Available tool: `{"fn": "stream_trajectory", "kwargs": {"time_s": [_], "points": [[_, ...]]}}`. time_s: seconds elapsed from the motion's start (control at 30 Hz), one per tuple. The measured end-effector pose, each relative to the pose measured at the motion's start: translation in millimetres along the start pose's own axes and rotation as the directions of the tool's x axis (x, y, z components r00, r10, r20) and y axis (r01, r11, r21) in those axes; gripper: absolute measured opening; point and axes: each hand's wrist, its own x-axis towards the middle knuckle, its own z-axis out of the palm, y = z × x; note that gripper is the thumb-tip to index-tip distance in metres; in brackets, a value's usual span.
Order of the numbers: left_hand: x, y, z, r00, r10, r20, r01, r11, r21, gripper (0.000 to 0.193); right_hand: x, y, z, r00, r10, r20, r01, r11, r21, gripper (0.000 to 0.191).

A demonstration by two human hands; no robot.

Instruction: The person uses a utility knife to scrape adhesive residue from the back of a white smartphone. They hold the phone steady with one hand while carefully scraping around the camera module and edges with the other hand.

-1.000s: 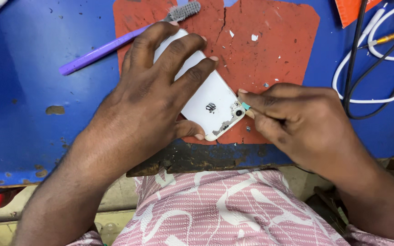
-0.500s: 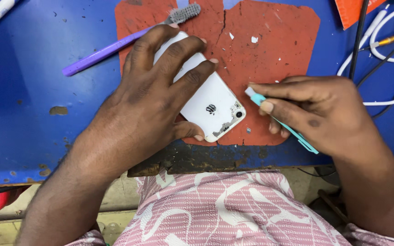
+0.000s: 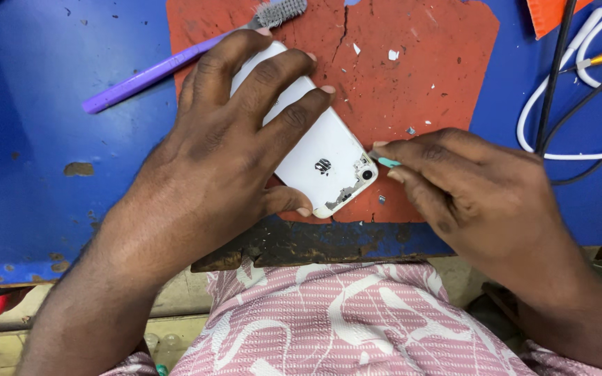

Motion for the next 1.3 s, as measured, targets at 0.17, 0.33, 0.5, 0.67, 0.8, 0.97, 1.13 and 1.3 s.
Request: {"fn": "stream_trajectory", "kwargs": {"time_s": [0.17,0.33,0.5,0.67,0.8,0.97,1.13,1.3], "points": [[0,0,0,1.000,0.001,0.007,-0.001,1.000,-0.008,0.096,7,1,-7,0.998,-0.048,0.034,0.053,0.988,-0.147,0.027],[0,-1,0,1.000,0.008,-0.003,-0.008,1.000,-0.001,0.097,8,-1,-6,0.991,-0.132,0.036,0.137,0.968,-0.209,0.022],[0,0,0,1.000,0.001,0.003,-0.001,1.000,0.000,0.095,4,-12,-9,0.988,-0.144,0.062,0.157,0.917,-0.366,0.030],[0,-1,0,1.000,0.003,0.003,-0.003,1.000,-0.006,0.095,-1,-24,-7,0.988,-0.132,0.082,0.155,0.857,-0.491,0.031],[0,-2,1,1.000,0.014,-0.003,-0.014,1.000,0.004,0.096,-2,-28,-6,0.984,-0.144,0.108,0.180,0.818,-0.547,0.035],[1,-3,2,1.000,0.022,0.001,-0.022,1.000,0.011,0.098,1,-22,-13,0.980,-0.120,0.160,0.183,0.859,-0.477,0.031],[1,-5,3,1.000,0.029,0.007,-0.029,0.999,0.022,0.098,19,12,-20,0.968,-0.027,0.248,0.073,0.981,-0.179,0.021],[2,-3,3,0.999,0.043,-0.015,-0.042,0.999,0.030,0.099,13,14,-14,0.990,0.031,0.139,-0.034,0.999,0.020,0.026]]}}
